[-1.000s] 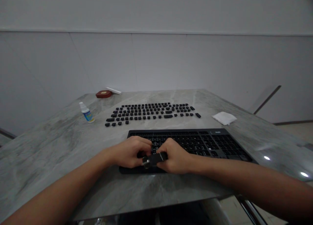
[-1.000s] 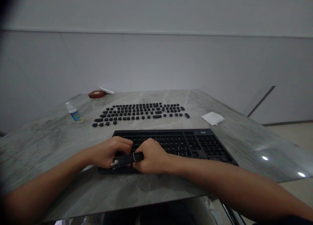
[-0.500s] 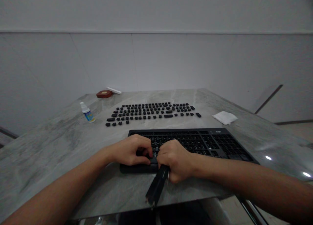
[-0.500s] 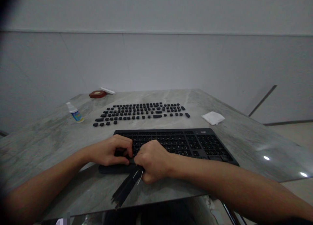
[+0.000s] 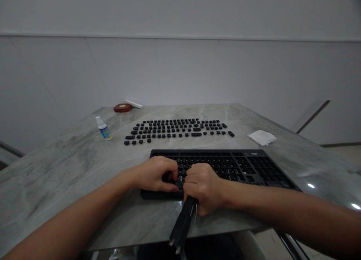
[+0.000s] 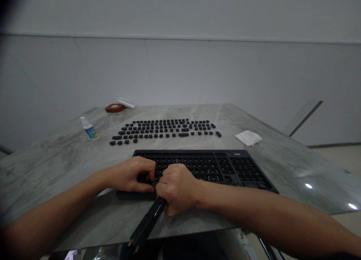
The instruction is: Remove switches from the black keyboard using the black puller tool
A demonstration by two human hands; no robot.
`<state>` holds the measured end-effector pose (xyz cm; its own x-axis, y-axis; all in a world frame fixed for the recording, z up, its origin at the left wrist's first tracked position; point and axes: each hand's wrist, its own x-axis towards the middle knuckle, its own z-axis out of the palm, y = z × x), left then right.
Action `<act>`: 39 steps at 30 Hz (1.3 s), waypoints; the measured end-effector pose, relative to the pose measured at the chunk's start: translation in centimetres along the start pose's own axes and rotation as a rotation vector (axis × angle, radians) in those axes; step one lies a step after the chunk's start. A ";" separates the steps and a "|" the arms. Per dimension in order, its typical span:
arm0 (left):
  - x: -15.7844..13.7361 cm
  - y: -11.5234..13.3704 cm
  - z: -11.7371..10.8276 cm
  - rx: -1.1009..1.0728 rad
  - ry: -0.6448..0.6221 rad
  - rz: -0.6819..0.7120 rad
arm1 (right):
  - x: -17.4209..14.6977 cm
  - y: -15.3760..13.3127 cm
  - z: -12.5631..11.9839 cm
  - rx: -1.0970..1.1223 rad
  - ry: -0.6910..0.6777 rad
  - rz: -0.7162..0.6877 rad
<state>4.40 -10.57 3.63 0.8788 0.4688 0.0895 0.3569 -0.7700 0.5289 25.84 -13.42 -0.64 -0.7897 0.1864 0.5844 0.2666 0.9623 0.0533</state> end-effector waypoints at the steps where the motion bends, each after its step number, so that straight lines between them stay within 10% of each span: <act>1: 0.0 0.0 0.0 0.001 0.002 0.005 | 0.0 0.0 0.0 0.017 -0.001 0.018; 23: 0.0 0.0 0.5 -0.161 0.054 -0.062 | 0.1 0.1 -0.3 0.279 0.113 0.072; 39: -0.1 -0.1 0.2 -0.087 0.102 0.150 | 0.8 0.9 -1.7 0.544 0.083 0.244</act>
<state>4.34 -10.64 3.39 0.8819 0.3961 0.2558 0.1913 -0.7964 0.5737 26.41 -12.78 1.25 -0.6898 0.4195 0.5901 0.0965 0.8610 -0.4993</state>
